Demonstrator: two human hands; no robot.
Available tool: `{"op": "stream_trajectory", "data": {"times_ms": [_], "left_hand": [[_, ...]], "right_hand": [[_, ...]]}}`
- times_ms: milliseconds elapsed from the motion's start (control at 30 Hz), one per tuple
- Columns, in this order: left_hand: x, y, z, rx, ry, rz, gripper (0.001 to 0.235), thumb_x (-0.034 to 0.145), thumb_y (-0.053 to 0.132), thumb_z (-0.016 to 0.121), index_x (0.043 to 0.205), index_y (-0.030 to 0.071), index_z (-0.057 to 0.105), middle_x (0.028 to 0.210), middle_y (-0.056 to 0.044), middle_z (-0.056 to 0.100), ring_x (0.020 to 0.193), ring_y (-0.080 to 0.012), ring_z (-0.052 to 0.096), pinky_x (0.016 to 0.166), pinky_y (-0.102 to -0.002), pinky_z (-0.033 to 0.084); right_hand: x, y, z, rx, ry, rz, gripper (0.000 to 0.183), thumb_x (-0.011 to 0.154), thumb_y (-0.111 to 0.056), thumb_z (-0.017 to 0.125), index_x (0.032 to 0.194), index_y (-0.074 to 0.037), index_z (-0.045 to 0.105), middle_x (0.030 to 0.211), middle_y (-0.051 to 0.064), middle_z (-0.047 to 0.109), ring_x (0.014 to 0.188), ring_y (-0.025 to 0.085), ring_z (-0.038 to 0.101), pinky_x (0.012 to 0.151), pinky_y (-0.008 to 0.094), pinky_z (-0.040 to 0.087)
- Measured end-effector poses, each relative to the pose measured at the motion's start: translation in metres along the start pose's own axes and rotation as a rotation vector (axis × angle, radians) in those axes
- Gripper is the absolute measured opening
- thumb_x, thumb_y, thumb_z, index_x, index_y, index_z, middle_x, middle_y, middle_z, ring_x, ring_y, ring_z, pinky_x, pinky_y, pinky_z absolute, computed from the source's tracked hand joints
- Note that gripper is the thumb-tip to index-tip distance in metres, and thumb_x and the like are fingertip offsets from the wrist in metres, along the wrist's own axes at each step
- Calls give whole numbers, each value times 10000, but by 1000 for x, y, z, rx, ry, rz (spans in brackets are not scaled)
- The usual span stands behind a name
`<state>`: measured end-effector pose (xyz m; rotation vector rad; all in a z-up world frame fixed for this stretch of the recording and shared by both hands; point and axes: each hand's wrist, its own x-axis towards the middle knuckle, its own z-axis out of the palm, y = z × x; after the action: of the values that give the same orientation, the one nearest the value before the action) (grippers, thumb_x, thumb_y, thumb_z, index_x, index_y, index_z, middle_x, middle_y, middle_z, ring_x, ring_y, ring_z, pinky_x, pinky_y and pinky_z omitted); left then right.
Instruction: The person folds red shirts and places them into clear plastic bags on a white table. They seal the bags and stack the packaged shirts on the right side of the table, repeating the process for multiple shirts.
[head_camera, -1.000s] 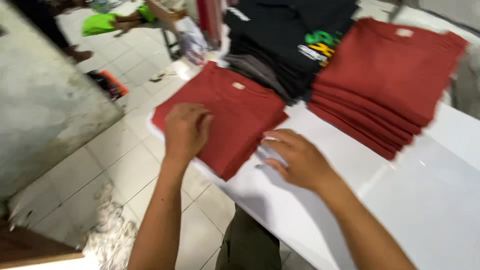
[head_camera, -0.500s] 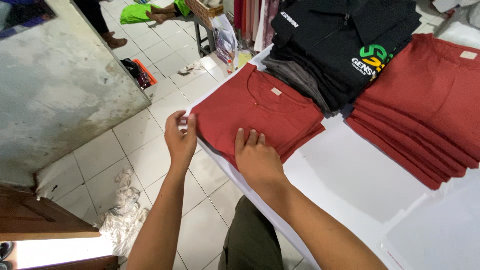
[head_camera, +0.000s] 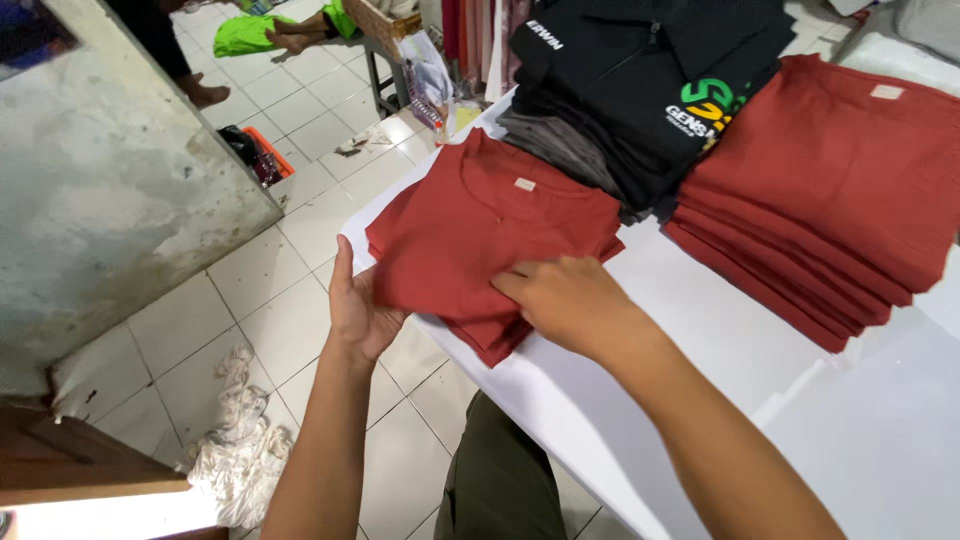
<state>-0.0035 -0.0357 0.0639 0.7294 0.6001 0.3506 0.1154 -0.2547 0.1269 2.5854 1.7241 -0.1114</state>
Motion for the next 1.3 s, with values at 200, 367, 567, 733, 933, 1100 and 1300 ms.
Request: {"op": "stream_trajectory", "data": {"times_ms": [200, 367, 567, 733, 933, 1100, 1300], "left_hand": [[-48, -37, 64, 900, 100, 82, 886, 843, 588, 786, 1441, -21, 547, 1433, -272, 565, 1403, -400, 526, 1090, -567, 463], [-46, -115, 79, 823, -34, 208, 634, 882, 334, 795, 1408, 41, 596, 1286, -188, 712, 1236, -312, 676, 1023, -498, 548], [-38, -192, 110, 1143, -217, 149, 619, 818, 399, 847, 1309, 100, 617, 1183, -169, 758, 1180, -333, 712, 972, -505, 581], [-47, -197, 122, 1218, -363, 192, 590, 893, 369, 778, 1339, 17, 617, 1226, -252, 729, 1240, -432, 656, 1025, -578, 513], [-70, -171, 111, 1238, -146, 19, 527, 856, 350, 680, 1306, 80, 631, 1276, -74, 743, 1173, -218, 691, 996, -337, 507], [-43, -172, 105, 1500, -160, 319, 555, 875, 572, 638, 1153, 94, 680, 1160, -131, 781, 1125, -395, 703, 920, -475, 514], [-18, -183, 119, 1470, -255, 318, 631, 933, 466, 700, 1174, -113, 632, 1046, -356, 698, 1114, -549, 659, 920, -617, 527]], "right_hand": [[-87, 32, 6, -33, 100, 62, 349, 966, -58, 585, 1207, -284, 697, 1311, -69, 701, 1216, 292, 671, 821, 528, 633], [-169, 65, 39, -56, 164, 118, 382, 964, -88, 584, 1249, -321, 686, 1351, -68, 668, 1339, 281, 586, 836, 486, 635], [-272, 78, 117, 45, 263, 296, 462, 950, -27, 581, 1312, -297, 681, 1366, -35, 660, 1358, 310, 559, 917, 469, 603], [-304, 61, 123, 310, 394, 355, 505, 854, 109, 605, 1246, -181, 734, 1332, 61, 697, 1338, 353, 576, 1044, 454, 541], [-320, 59, 108, 615, 421, 236, 668, 741, 104, 594, 1343, -168, 695, 1447, 99, 624, 1334, 298, 585, 1077, 422, 503], [-277, 90, 94, 729, 580, 617, 570, 734, 5, 537, 1289, -63, 646, 1317, 90, 696, 1160, 267, 670, 908, 355, 561], [-218, 136, 117, 707, 294, 1081, 724, 833, -295, 831, 1375, 108, 571, 1157, 307, 706, 1150, 467, 691, 884, 516, 608]]}}
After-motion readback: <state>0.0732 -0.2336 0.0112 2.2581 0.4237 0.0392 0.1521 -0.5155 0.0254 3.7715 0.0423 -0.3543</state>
